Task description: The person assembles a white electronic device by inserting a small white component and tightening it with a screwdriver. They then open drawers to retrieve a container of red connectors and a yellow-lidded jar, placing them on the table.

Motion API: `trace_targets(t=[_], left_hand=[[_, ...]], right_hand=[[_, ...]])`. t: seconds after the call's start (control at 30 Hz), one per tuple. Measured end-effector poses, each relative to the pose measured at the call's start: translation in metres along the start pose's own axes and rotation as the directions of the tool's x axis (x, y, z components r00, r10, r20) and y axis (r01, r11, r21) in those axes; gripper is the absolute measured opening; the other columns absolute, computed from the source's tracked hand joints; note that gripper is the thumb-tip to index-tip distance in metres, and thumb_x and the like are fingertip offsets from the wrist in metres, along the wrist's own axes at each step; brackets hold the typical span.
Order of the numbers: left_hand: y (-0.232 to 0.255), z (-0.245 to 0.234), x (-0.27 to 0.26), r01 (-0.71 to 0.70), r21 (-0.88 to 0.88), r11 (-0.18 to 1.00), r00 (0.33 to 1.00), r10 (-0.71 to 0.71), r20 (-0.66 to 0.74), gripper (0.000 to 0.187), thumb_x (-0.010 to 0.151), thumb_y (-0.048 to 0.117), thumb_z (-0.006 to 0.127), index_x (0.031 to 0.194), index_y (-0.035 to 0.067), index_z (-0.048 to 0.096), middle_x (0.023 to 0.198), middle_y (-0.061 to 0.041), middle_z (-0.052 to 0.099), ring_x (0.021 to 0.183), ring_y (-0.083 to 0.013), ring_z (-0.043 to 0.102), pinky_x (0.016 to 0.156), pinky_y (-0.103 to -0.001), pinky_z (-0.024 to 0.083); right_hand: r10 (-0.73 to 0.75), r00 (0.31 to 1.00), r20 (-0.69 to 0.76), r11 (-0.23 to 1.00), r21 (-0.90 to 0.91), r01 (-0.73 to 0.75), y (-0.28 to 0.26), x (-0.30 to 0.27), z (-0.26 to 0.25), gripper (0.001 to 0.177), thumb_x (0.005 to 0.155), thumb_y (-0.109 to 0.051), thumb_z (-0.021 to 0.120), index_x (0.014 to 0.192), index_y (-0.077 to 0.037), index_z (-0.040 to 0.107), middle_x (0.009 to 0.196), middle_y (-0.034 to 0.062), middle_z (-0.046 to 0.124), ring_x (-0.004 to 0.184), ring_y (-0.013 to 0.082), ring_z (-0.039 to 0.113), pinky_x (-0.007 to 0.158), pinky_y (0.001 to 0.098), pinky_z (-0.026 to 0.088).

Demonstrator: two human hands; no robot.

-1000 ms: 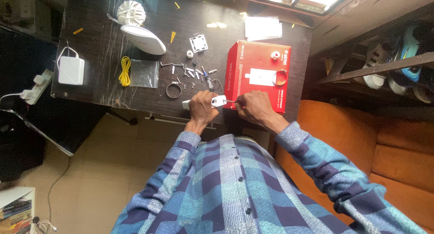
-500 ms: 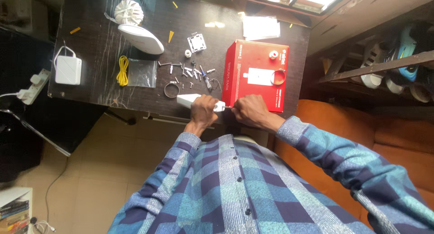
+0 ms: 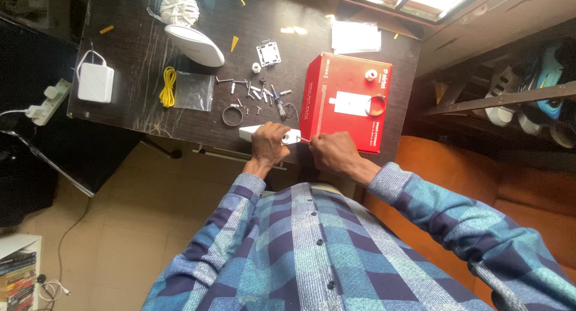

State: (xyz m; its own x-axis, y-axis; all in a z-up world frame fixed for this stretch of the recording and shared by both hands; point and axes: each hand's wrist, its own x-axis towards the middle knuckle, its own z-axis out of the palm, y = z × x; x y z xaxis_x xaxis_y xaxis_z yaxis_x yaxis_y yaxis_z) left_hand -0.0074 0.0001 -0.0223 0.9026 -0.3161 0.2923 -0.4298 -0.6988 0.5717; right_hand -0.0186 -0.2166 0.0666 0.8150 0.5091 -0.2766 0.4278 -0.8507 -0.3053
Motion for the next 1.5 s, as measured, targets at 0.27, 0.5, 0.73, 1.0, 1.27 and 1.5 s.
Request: trace_targets(t=[0.27,0.5,0.73,1.0,1.27,1.5], left_hand=[[0.006,-0.01,0.004,-0.049,-0.018,0.999,0.998,0.048,-0.037,0.032,0.058,0.006,0.069,0.089,0.007,0.077,0.082,-0.008,0.073,0.074,-0.0278,0.066,0.065,-0.04,0.054],[0.004,-0.018,0.003,-0.049,-0.039,0.998,0.997,0.047,-0.053,0.036,0.056,0.006,0.068,0.091,0.006,0.076,0.085,-0.009,0.074,0.076,-0.0284,0.066,0.068,-0.039,0.054],[0.012,-0.007,-0.009,-0.104,-0.03,0.994,0.995,0.104,-0.003,0.031,0.06,0.003,0.071,0.091,0.006,0.075,0.085,-0.008,0.073,0.077,-0.0289,0.067,0.068,-0.042,0.053],[0.008,-0.005,-0.013,-0.087,-0.011,0.996,0.996,0.087,-0.008,0.033,0.061,0.0,0.067,0.091,0.007,0.075,0.089,-0.007,0.075,0.08,-0.0261,0.068,0.072,-0.039,0.055],[0.005,-0.014,-0.01,-0.043,-0.008,0.999,0.998,0.043,-0.042,0.03,0.06,0.007,0.07,0.089,0.007,0.076,0.083,-0.008,0.074,0.077,-0.0283,0.067,0.07,-0.041,0.055],[0.004,-0.014,-0.01,-0.06,-0.017,0.998,0.997,0.059,-0.047,0.03,0.062,0.01,0.071,0.091,0.007,0.077,0.084,-0.009,0.075,0.077,-0.0274,0.067,0.071,-0.04,0.055]], right_hand=[[0.115,0.989,-0.094,0.984,0.145,-0.101,-0.006,-0.007,-0.024,0.021,0.089,-0.028,0.067,0.085,-0.01,0.079,0.06,0.0164,0.067,0.052,0.0368,0.065,0.051,0.0514,0.051],[0.237,0.964,-0.121,0.922,0.339,-0.185,-0.004,-0.001,-0.013,0.023,0.084,-0.026,0.071,0.083,-0.005,0.08,0.062,0.0195,0.07,0.053,0.0354,0.067,0.054,0.0484,0.052],[0.534,0.798,0.277,0.571,0.578,-0.583,0.012,0.006,0.0,0.03,0.079,-0.026,0.076,0.076,0.004,0.078,0.068,0.024,0.072,0.066,0.0367,0.071,0.062,0.0508,0.053],[0.122,0.984,-0.126,0.956,0.282,-0.083,-0.006,-0.005,-0.007,0.032,0.077,-0.018,0.071,0.103,0.0,0.065,0.062,0.0164,0.069,0.06,0.0371,0.068,0.058,0.0507,0.052],[-0.162,0.984,-0.069,0.987,-0.016,0.161,-0.005,-0.002,-0.003,0.012,0.082,-0.014,0.064,0.089,-0.006,0.062,0.068,0.0132,0.061,0.053,0.0326,0.061,0.047,0.0488,0.045],[0.035,0.998,-0.059,0.985,0.172,-0.024,-0.016,-0.001,-0.01,0.009,0.081,-0.013,0.063,0.087,-0.01,0.069,0.065,0.0131,0.068,0.058,0.0356,0.066,0.051,0.0525,0.047]])
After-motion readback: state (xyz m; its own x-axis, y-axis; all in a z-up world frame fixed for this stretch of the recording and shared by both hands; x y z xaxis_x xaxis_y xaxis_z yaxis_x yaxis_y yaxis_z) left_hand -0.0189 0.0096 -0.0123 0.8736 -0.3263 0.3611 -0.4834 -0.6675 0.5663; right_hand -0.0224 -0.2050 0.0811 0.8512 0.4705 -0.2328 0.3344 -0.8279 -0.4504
